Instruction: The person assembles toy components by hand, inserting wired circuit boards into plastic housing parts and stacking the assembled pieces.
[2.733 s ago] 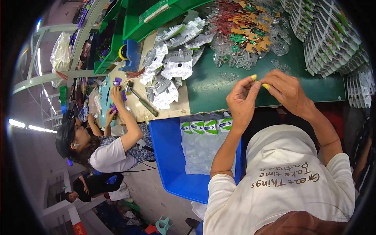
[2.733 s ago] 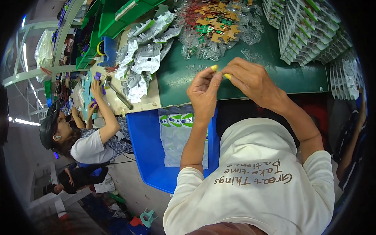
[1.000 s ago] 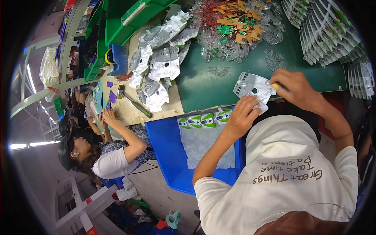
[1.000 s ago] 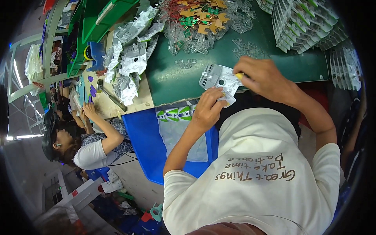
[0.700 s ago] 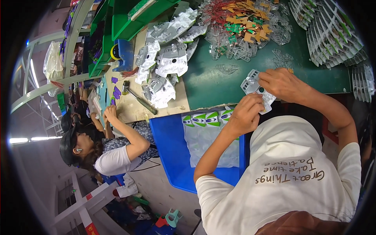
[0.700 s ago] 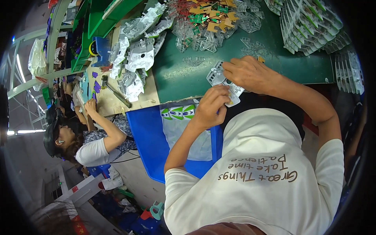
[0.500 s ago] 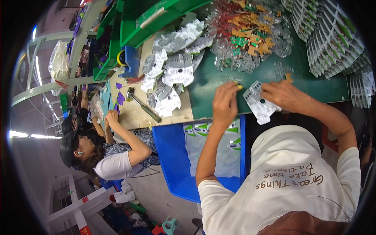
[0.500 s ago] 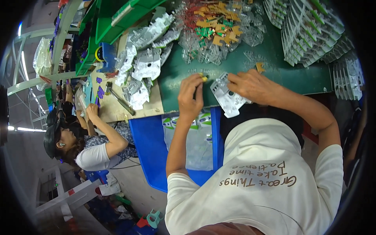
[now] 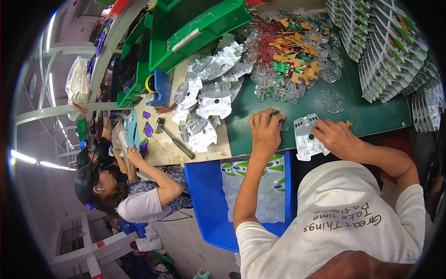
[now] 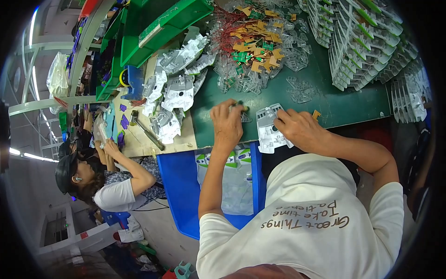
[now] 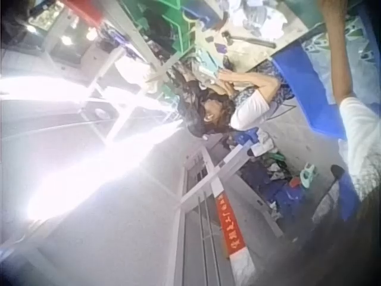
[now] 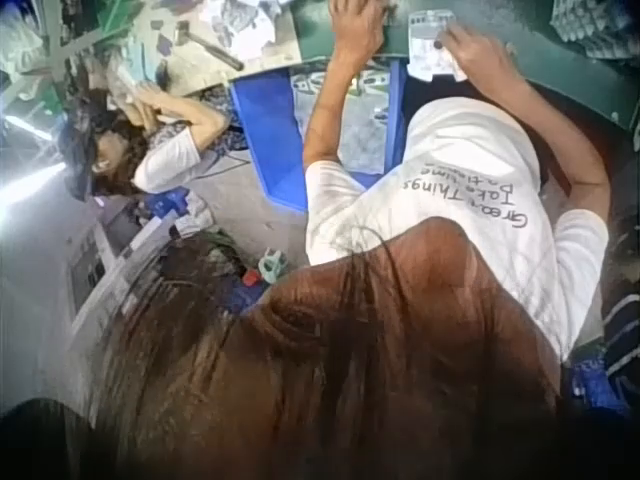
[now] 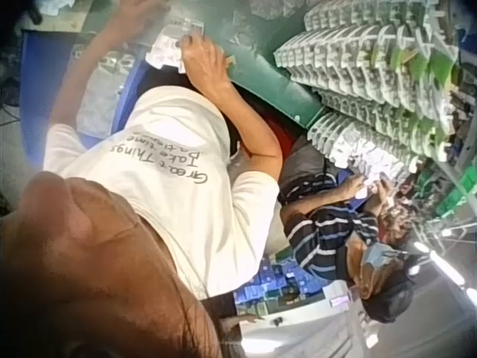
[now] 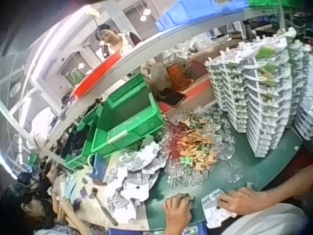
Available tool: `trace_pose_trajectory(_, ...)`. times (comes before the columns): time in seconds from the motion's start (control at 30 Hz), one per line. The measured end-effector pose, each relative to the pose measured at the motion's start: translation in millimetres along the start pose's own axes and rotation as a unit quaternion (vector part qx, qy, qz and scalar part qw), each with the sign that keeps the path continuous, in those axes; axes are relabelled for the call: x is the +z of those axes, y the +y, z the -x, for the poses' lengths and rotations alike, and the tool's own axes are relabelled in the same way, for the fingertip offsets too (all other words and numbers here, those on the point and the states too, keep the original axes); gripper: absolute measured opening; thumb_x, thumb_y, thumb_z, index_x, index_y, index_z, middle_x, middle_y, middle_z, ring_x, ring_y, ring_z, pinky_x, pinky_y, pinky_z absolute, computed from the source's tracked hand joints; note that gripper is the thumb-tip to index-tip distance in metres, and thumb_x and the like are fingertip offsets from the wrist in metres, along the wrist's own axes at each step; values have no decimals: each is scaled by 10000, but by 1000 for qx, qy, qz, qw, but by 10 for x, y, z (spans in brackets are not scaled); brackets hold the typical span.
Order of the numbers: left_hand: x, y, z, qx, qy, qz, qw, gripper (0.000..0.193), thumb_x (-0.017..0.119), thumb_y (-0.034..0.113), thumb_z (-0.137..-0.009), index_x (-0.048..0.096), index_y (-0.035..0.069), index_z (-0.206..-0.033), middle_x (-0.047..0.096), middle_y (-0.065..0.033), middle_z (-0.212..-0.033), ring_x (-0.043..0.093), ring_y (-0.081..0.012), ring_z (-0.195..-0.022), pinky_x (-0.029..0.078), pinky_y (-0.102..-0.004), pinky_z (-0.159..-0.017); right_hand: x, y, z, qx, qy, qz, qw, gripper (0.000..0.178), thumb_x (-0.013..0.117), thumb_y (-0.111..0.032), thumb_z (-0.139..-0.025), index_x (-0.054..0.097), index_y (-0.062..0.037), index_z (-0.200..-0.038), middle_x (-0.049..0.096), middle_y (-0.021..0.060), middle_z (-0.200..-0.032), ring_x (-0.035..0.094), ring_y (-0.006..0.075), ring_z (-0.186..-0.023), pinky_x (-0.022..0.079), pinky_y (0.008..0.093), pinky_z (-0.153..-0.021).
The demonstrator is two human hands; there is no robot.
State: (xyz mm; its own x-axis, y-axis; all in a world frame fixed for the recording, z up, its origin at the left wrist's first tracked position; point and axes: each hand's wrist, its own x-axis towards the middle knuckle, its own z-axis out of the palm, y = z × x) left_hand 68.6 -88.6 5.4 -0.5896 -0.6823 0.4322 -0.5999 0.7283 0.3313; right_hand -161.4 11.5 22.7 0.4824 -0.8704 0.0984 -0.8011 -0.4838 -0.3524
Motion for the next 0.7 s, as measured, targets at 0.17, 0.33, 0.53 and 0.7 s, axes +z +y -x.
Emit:
trace_pose_trajectory(0.17,-20,78,176,-119,-40,-60,990,202,700,80,-824,631,46,-1010,586,-127,-959,574,-300,-869,445,-399,-782,-59,18,-34,0,22,-2,1000,354,603,-19,-749,605,-4,-1102,547,119,-1012,600,288,-894,511,406,-675)
trace_pose_trajectory(0.33,-145,247,144,-104,-38,31,993,266,716,34,-804,638,-17,-1053,614,-151,-984,600,-337,-883,489,-421,-766,-108,109,-50,12,-22,-28,999,420,636,42,-685,622,-21,-1100,561,94,-1072,601,283,-950,504,410,-706)
trace_pose_trajectory(0.53,-71,446,312,-84,-4,135,987,270,642,-60,-815,632,-26,-1083,619,-168,-1053,618,-343,-925,514,-403,-787,-77,91,-80,-46,39,6,998,226,650,9,-689,608,-2,-911,553,86,-930,595,251,-815,520,382,-616)
trace_pose_trajectory(0.7,62,568,283,37,-31,126,991,331,626,-24,-770,617,-57,-1098,606,-171,-1083,602,-343,-1043,505,-420,-885,-55,119,-78,-63,46,15,997,224,652,10,-693,600,3,-911,556,78,-890,598,239,-799,512,368,-588)
